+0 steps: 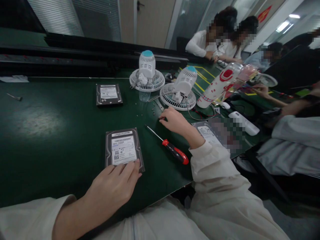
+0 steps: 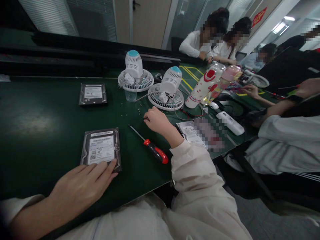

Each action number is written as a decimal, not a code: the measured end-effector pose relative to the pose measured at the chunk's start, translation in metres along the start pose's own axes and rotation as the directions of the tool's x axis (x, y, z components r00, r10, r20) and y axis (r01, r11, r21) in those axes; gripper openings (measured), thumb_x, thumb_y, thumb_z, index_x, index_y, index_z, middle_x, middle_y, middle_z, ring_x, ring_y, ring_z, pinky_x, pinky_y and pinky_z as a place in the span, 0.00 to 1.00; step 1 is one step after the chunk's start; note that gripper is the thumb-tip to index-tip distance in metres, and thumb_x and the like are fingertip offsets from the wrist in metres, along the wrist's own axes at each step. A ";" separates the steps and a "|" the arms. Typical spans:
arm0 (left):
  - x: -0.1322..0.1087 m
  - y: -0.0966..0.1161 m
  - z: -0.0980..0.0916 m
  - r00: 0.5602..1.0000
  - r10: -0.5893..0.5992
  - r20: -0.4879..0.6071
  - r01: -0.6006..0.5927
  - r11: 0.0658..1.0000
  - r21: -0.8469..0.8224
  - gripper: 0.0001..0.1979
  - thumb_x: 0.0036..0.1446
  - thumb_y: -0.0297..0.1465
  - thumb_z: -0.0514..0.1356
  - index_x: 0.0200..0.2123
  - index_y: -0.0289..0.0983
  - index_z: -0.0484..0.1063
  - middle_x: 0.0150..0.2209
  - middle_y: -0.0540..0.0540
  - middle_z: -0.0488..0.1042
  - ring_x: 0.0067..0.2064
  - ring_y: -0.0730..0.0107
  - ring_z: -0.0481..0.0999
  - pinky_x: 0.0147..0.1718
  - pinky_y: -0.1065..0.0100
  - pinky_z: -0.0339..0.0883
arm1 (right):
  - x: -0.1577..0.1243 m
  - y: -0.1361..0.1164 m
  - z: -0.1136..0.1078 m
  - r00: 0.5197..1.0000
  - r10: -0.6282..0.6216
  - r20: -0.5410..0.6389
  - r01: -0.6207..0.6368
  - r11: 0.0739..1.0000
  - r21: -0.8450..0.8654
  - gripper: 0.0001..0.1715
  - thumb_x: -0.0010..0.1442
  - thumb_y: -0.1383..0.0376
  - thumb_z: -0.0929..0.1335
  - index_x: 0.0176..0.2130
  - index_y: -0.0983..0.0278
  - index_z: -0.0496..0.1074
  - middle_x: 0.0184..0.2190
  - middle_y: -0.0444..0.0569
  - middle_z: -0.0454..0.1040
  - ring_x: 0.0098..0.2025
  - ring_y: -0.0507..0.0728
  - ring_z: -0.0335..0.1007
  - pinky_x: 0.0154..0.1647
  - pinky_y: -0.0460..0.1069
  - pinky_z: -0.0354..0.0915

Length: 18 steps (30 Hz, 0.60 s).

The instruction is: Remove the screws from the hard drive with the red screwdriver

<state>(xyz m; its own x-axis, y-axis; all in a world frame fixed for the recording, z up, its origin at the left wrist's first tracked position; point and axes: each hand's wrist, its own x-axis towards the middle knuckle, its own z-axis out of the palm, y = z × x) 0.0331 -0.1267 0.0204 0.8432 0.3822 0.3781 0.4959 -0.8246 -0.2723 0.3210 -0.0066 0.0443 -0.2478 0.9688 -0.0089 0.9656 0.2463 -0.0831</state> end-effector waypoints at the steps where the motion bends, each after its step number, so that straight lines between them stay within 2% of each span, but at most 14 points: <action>1: 0.000 0.000 0.000 1.000 -0.004 0.007 0.004 1.000 -0.008 0.12 0.67 0.26 0.58 0.48 0.28 0.79 0.30 0.46 0.75 0.28 0.66 0.76 0.26 0.62 0.62 | -0.001 0.002 0.003 1.000 -0.002 -0.001 0.002 1.000 0.003 0.23 0.66 0.55 0.67 0.55 0.66 0.70 0.54 0.54 0.72 0.54 0.56 0.72 0.56 0.58 0.72; 10: 0.011 -0.018 0.012 0.999 -0.039 0.027 0.038 0.999 0.030 0.13 0.68 0.25 0.56 0.49 0.29 0.80 0.31 0.45 0.76 0.30 0.65 0.77 0.27 0.62 0.62 | 0.000 0.031 0.019 0.998 -0.024 -0.054 0.026 0.999 0.045 0.23 0.66 0.55 0.66 0.55 0.66 0.70 0.54 0.54 0.72 0.53 0.56 0.72 0.55 0.57 0.72; 14: 0.014 -0.029 0.017 0.997 -0.067 0.044 0.065 0.996 0.057 0.14 0.68 0.26 0.57 0.51 0.29 0.79 0.33 0.44 0.76 0.32 0.62 0.78 0.28 0.62 0.64 | 0.002 0.037 0.024 0.996 -0.053 -0.077 0.058 0.996 0.065 0.23 0.66 0.55 0.66 0.55 0.66 0.70 0.53 0.54 0.72 0.53 0.56 0.72 0.55 0.57 0.72; 18: 0.016 -0.034 0.017 0.998 -0.068 0.005 0.068 0.994 0.089 0.15 0.70 0.26 0.54 0.49 0.28 0.80 0.31 0.44 0.75 0.29 0.63 0.77 0.26 0.63 0.63 | 0.002 0.039 0.027 0.992 -0.084 -0.093 0.092 0.993 0.078 0.23 0.66 0.55 0.66 0.55 0.66 0.70 0.53 0.54 0.72 0.53 0.56 0.72 0.55 0.57 0.73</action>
<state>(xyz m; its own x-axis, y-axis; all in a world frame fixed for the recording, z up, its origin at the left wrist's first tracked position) 0.0334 -0.0851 0.0204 0.8084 0.4397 0.3914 0.5682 -0.7566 -0.3236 0.3562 0.0046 0.0140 -0.3202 0.9430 0.0907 0.9297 0.3312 -0.1613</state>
